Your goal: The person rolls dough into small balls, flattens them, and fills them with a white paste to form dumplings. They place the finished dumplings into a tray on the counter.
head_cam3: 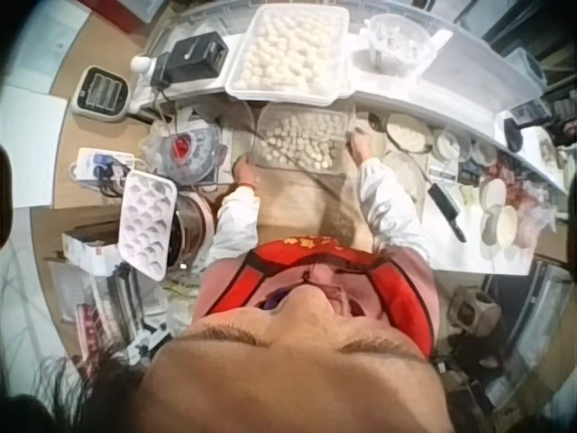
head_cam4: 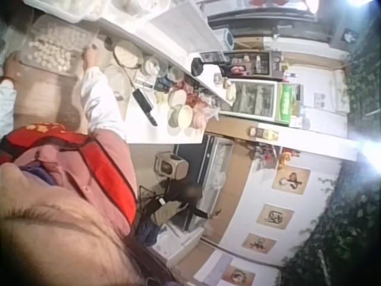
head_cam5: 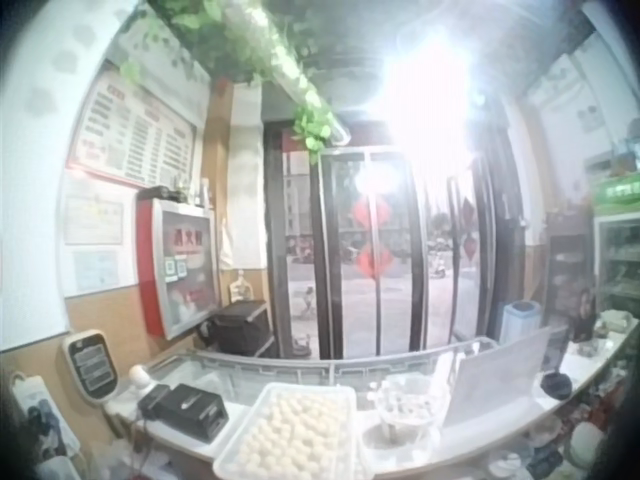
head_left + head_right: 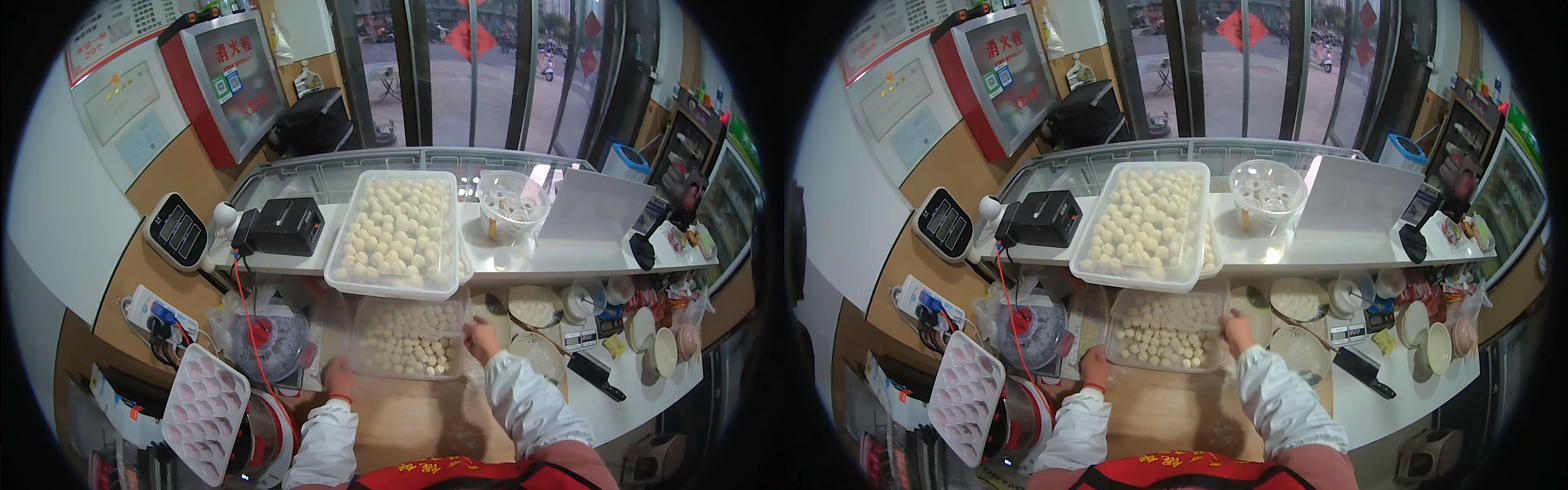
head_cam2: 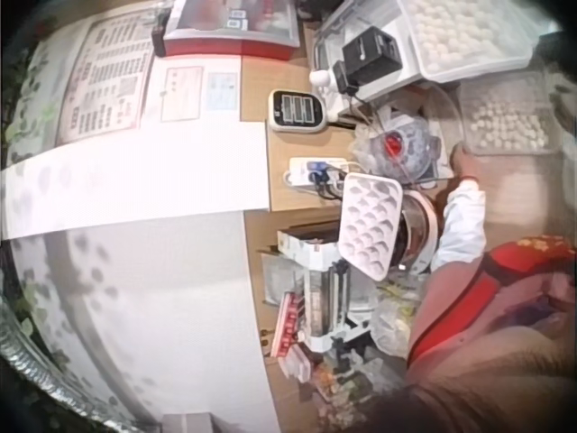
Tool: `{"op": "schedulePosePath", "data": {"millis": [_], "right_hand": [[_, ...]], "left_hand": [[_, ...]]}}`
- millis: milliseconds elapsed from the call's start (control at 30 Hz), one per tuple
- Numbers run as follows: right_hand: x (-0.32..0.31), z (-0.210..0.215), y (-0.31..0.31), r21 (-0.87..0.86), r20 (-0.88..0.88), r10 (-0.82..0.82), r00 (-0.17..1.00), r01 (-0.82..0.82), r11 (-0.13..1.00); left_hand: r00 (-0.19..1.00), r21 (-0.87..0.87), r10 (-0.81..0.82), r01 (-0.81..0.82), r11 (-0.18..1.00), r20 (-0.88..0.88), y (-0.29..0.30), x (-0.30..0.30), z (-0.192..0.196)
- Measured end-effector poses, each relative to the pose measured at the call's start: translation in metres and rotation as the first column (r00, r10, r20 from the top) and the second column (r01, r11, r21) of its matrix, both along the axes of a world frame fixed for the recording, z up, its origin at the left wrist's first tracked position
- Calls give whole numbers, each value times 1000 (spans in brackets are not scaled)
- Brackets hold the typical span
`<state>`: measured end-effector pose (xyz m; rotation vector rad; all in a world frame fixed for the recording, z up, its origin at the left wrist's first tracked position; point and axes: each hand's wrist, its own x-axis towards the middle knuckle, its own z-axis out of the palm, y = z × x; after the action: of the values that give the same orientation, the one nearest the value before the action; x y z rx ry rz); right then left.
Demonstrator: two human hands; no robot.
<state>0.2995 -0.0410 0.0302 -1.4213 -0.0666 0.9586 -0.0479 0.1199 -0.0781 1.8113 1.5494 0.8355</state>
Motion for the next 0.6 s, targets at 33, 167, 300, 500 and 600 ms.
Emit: {"op": "schedulePosePath", "data": {"millis": [33,167,300,500,600], "right_hand": [[-16,-2,-11,-68,77,17,997,-12,998],[-59,-8,-48,-145,236,195,952,-164,976],[-71,-16,-66,-195,286,210,935,-158,968],[-65,-39,-75,-386,438,429,790,-266,883],[-62,-51,-72,-488,713,490,502,-147,861]], "left_hand": [[998,-74,2,3,997,68,3,0,-4],[989,-151,39,-18,988,140,7,5,-13],[997,-74,-61,57,996,-54,5,7,3],[996,152,-65,73,986,-54,-9,11,41],[989,182,-50,75,980,-138,-8,13,49]]}}
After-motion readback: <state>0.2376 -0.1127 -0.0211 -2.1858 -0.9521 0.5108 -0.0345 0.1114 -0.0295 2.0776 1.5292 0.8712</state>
